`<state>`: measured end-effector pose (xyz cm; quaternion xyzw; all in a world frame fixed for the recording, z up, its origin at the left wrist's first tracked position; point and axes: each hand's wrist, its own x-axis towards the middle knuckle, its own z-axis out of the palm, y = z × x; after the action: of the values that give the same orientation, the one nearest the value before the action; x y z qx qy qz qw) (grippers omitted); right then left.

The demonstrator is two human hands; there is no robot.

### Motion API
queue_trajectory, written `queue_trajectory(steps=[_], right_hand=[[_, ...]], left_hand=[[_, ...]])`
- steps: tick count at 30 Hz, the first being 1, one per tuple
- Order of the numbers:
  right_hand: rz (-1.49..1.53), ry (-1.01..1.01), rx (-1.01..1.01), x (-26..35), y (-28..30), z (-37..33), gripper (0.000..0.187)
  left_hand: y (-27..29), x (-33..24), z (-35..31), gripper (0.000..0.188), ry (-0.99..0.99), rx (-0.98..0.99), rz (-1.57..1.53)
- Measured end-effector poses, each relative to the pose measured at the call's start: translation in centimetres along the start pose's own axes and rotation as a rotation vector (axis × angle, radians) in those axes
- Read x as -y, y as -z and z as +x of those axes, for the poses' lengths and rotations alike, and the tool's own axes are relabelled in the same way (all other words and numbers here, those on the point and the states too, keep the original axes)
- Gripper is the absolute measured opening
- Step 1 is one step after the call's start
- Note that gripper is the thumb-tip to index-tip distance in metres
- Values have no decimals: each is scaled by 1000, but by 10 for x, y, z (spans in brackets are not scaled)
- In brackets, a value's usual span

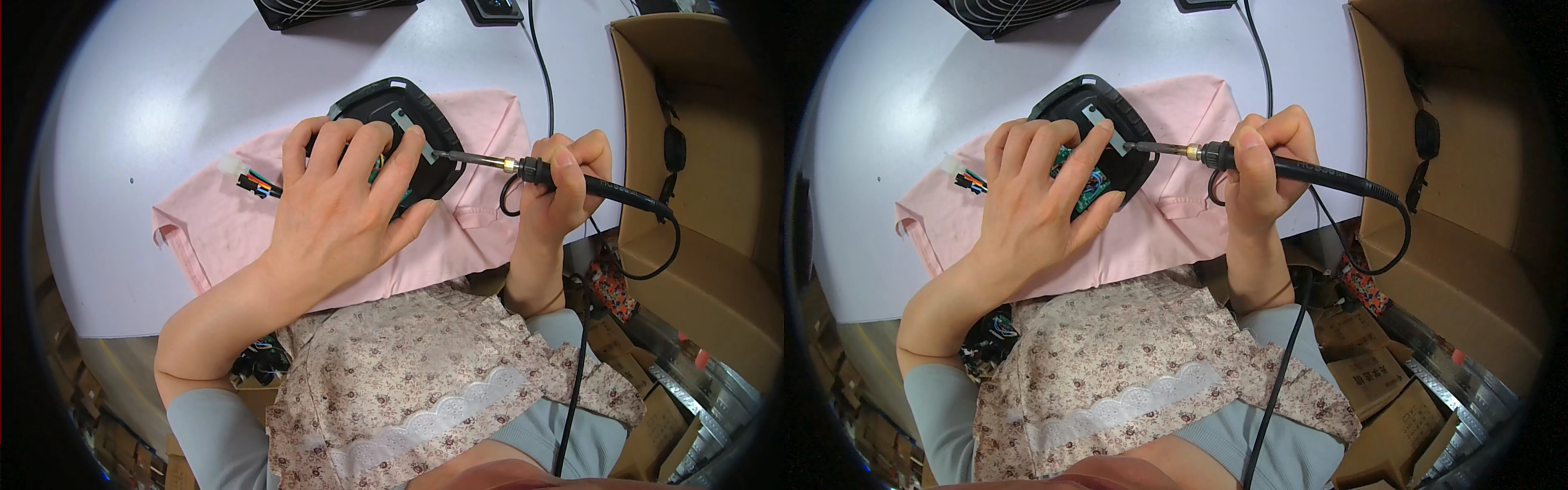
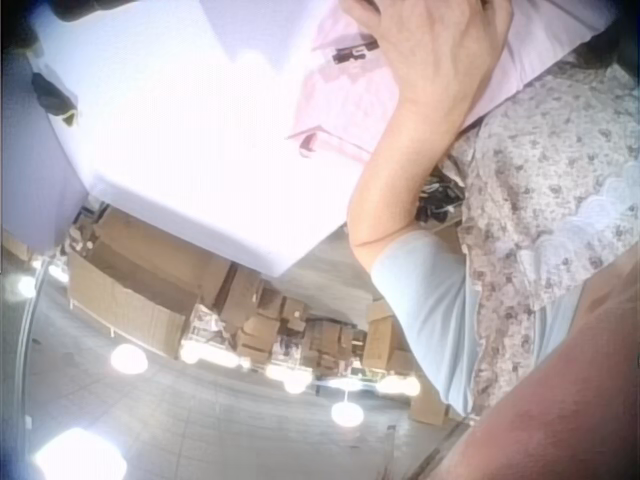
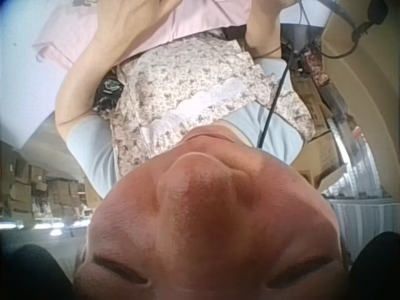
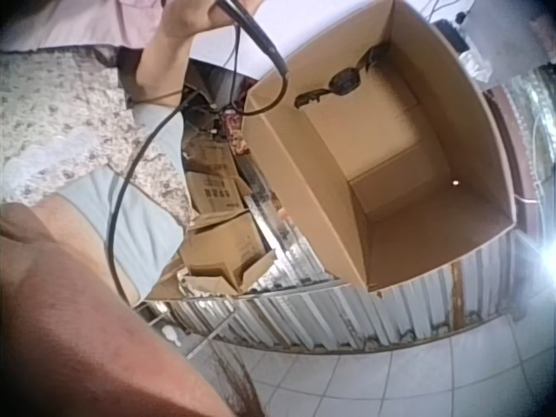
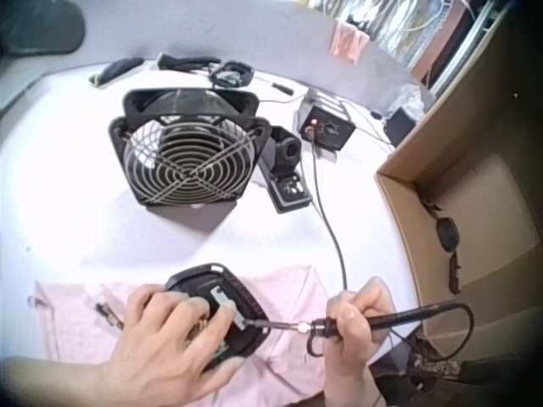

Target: The person solders electrical wires onto a circuit board with a soldering iron, attaching them to the board while it is mounted inside a plastic product housing.

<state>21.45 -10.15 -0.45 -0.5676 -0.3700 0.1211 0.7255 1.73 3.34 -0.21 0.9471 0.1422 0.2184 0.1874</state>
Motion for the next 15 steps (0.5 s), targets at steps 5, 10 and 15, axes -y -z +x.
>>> queue_trajectory(steps=[5, 10, 15], right_hand=[[3, -3, 3, 1, 0, 0, 25], [10, -2, 4, 0, 0, -1, 26], [8, -3, 7, 0, -1, -1, 26]], left_hand=[[0, 0, 0, 64, 2, -1, -8], [0, 1, -1, 64, -2, 3, -7], [-1, 2, -2, 64, 0, 3, -1]])
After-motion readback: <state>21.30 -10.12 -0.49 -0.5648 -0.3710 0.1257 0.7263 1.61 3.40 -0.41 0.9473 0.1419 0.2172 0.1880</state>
